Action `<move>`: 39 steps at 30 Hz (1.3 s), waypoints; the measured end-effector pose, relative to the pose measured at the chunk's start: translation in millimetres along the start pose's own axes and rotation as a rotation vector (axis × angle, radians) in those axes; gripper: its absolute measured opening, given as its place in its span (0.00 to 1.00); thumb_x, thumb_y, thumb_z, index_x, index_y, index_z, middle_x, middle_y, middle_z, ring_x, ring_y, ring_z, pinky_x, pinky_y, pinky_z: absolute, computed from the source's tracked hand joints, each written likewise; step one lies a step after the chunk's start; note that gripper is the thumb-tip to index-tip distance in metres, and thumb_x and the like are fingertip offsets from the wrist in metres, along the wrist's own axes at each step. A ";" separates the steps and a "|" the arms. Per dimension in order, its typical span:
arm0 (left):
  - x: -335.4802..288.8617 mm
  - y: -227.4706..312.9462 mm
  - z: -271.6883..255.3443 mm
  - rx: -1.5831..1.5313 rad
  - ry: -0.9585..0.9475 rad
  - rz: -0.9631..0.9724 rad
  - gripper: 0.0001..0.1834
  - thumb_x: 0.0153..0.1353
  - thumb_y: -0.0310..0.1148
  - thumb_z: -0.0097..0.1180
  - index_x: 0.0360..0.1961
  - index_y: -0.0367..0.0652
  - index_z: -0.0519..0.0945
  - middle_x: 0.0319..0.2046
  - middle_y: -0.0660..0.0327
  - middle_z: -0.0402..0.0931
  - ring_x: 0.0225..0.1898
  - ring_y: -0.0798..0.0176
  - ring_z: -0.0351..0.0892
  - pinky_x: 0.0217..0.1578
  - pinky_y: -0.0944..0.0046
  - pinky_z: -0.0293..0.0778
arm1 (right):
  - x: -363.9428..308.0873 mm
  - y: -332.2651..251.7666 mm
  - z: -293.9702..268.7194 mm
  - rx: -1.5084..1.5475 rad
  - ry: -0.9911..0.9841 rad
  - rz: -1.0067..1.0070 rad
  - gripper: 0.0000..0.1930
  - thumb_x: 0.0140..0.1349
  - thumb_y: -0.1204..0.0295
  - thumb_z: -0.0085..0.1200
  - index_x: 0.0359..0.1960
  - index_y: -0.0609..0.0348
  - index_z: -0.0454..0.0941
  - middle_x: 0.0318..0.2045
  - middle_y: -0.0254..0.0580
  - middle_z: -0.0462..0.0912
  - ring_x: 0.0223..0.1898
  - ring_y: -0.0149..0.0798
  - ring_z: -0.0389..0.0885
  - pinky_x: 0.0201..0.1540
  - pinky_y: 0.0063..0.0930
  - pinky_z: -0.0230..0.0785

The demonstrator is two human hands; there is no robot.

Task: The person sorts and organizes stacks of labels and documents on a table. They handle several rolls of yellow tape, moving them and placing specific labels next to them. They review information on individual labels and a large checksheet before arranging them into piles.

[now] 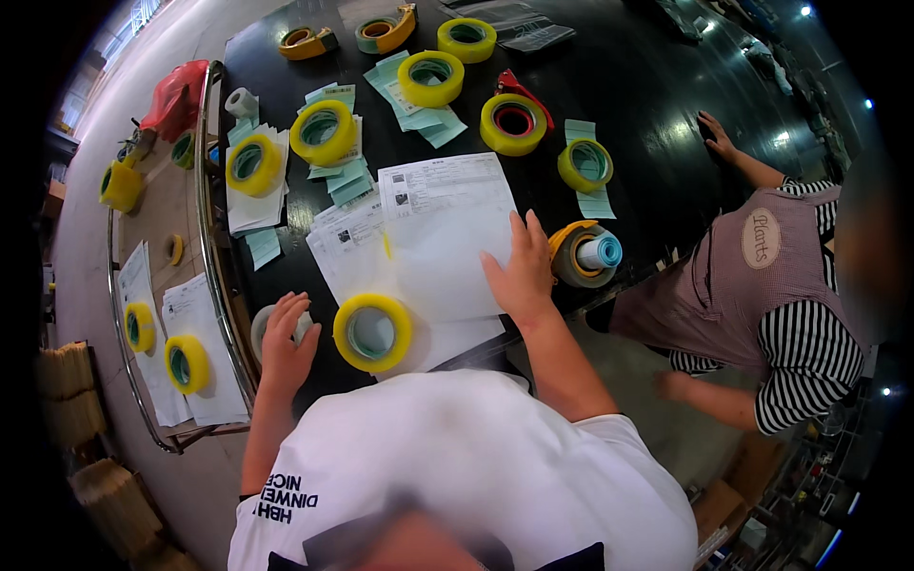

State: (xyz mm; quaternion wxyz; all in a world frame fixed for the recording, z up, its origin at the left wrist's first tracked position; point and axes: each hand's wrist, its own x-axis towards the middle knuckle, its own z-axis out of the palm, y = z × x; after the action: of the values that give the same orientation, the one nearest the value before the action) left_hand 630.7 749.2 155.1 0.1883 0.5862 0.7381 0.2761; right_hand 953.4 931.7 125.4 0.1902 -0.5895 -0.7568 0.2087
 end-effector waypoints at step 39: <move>-191.9 -14.0 62.2 0.461 0.126 0.029 0.19 0.46 0.36 0.67 0.40 0.46 0.78 0.39 0.62 0.79 0.55 0.54 0.73 0.66 0.41 0.54 | -32.0 -42.6 72.2 0.461 -0.132 -0.109 0.17 0.60 0.65 0.58 0.48 0.61 0.74 0.38 0.54 0.83 0.41 0.54 0.82 0.44 0.40 0.73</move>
State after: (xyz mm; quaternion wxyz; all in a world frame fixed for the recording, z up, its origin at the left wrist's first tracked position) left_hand 704.0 572.6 89.2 -0.0012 0.6058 0.7834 0.1390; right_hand 887.7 884.7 86.4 0.2808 -0.4740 -0.7305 0.4034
